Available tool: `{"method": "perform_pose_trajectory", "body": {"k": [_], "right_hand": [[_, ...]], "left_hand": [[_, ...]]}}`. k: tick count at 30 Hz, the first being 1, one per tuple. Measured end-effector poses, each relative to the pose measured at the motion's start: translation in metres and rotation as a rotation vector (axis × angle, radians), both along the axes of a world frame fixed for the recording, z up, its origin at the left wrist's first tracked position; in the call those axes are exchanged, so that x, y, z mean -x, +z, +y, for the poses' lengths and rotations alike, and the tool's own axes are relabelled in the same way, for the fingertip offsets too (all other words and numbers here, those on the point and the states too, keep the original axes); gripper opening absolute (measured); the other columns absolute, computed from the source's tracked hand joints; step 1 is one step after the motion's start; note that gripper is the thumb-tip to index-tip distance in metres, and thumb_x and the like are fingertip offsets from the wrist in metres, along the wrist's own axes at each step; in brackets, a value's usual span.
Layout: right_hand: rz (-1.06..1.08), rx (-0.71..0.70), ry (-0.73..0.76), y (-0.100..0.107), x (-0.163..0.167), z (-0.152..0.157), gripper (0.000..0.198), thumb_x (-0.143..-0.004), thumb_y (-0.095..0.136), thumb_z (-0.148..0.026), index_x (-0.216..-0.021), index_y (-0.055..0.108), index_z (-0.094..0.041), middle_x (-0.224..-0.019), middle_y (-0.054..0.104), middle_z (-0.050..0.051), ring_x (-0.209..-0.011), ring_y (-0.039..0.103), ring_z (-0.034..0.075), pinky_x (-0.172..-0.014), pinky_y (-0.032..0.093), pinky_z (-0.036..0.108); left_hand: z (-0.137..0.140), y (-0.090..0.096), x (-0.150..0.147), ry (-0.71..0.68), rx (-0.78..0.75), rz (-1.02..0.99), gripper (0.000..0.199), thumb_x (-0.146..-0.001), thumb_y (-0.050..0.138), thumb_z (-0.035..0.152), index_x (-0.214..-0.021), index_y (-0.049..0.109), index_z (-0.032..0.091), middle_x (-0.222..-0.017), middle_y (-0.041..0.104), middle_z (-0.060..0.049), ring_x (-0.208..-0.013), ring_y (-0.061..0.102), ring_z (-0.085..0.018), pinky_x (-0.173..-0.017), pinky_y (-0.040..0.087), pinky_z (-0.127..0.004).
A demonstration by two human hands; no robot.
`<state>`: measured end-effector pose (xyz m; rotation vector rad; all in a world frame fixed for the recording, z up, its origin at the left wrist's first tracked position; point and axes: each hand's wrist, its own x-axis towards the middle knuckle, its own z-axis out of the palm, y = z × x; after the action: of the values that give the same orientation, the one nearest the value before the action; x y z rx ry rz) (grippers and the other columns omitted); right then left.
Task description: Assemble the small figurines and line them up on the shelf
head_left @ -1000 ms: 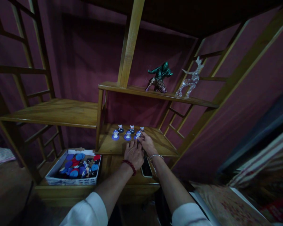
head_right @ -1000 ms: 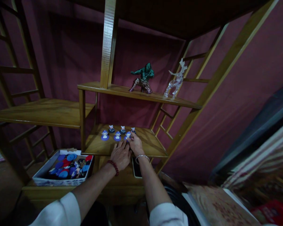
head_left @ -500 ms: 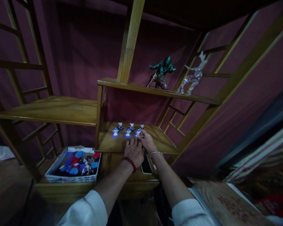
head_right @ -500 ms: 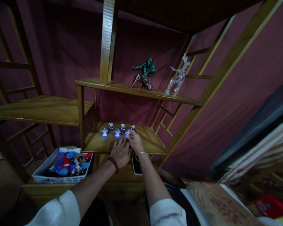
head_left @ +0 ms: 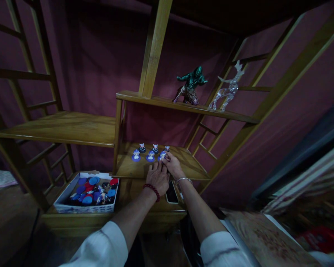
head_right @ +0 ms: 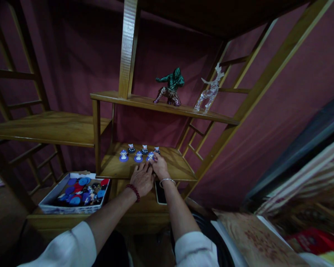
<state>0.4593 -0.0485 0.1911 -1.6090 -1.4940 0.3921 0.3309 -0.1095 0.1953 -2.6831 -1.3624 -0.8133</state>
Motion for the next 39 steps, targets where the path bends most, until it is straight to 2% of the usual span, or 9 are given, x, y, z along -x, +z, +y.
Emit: {"method": "perform_pose_trajectory", "body": {"k": [4,8,12,17,23,30,35,39], "right_hand": [[0.074,-0.03,0.011,0.0,0.001,-0.002,0.046,-0.071,0.047,-0.011,-0.116,0.048,-0.02,-0.102,0.061,0.005,-0.088,0.059,0.012,-0.081,0.046,0.025],[0.048,-0.041,-0.001,0.0,0.0,-0.003,0.048,-0.07,0.045,-0.008,-0.116,0.048,-0.019,-0.101,0.062,0.005,-0.09,0.059,0.012,-0.082,0.045,0.024],[0.008,-0.018,-0.029,-0.002,-0.002,-0.001,0.046,-0.069,0.046,-0.011,-0.114,0.05,-0.02,-0.096,0.064,0.003,-0.082,0.061,0.012,-0.078,0.047,0.024],[-0.016,-0.011,-0.061,-0.004,-0.003,0.001,0.041,-0.07,0.048,-0.013,-0.11,0.052,-0.02,-0.093,0.065,0.002,-0.084,0.06,0.012,-0.079,0.045,0.023],[-0.09,0.013,-0.107,0.003,0.002,-0.006,0.037,-0.07,0.049,-0.015,-0.106,0.054,-0.022,-0.086,0.067,0.0,-0.08,0.061,0.013,-0.076,0.046,0.023],[-0.116,0.011,-0.087,0.008,0.004,-0.01,0.033,-0.07,0.049,-0.017,-0.102,0.056,-0.021,-0.084,0.067,0.001,-0.079,0.061,0.013,-0.074,0.046,0.023],[-0.057,-0.055,-0.102,0.006,0.004,-0.012,0.037,-0.069,0.046,-0.013,-0.104,0.054,-0.019,-0.095,0.064,0.003,-0.085,0.06,0.012,-0.079,0.045,0.022],[-0.037,-0.2,-0.253,0.007,0.005,-0.019,0.027,-0.069,0.043,-0.015,-0.093,0.055,-0.017,-0.091,0.064,0.005,-0.084,0.059,0.013,-0.08,0.045,0.024]], "left_hand": [[0.0,-0.002,0.0,0.002,-0.009,-0.012,0.039,-0.084,0.03,0.031,-0.115,0.043,0.012,-0.125,0.042,-0.014,-0.111,0.033,-0.026,-0.087,0.028,-0.042],[0.0,-0.003,-0.001,-0.002,0.001,-0.01,0.04,-0.084,0.028,0.031,-0.117,0.042,0.012,-0.127,0.04,-0.014,-0.111,0.032,-0.026,-0.088,0.027,-0.042],[0.0,-0.003,-0.001,-0.006,0.002,-0.004,0.039,-0.085,0.027,0.03,-0.115,0.043,0.012,-0.127,0.04,-0.014,-0.109,0.034,-0.026,-0.086,0.028,-0.041],[0.001,-0.004,-0.001,-0.002,-0.005,-0.008,0.039,-0.084,0.028,0.031,-0.115,0.043,0.012,-0.127,0.04,-0.014,-0.109,0.034,-0.026,-0.087,0.027,-0.04],[0.001,-0.003,-0.001,0.003,0.021,0.003,0.041,-0.084,0.027,0.031,-0.117,0.042,0.012,-0.129,0.038,-0.014,-0.11,0.034,-0.026,-0.088,0.028,-0.04],[0.001,0.0,-0.001,-0.005,0.06,0.003,0.043,-0.084,0.029,0.031,-0.121,0.039,0.011,-0.13,0.037,-0.013,-0.118,0.029,-0.026,-0.093,0.026,-0.042],[0.0,-0.002,-0.001,-0.008,0.031,-0.043,0.043,-0.084,0.028,0.031,-0.12,0.041,0.012,-0.13,0.039,-0.013,-0.119,0.03,-0.026,-0.094,0.027,-0.042],[-0.002,-0.003,0.003,-0.025,0.026,-0.029,0.039,-0.084,0.029,0.029,-0.114,0.046,0.011,-0.131,0.038,-0.015,-0.121,0.028,-0.026,-0.096,0.026,-0.042]]}}
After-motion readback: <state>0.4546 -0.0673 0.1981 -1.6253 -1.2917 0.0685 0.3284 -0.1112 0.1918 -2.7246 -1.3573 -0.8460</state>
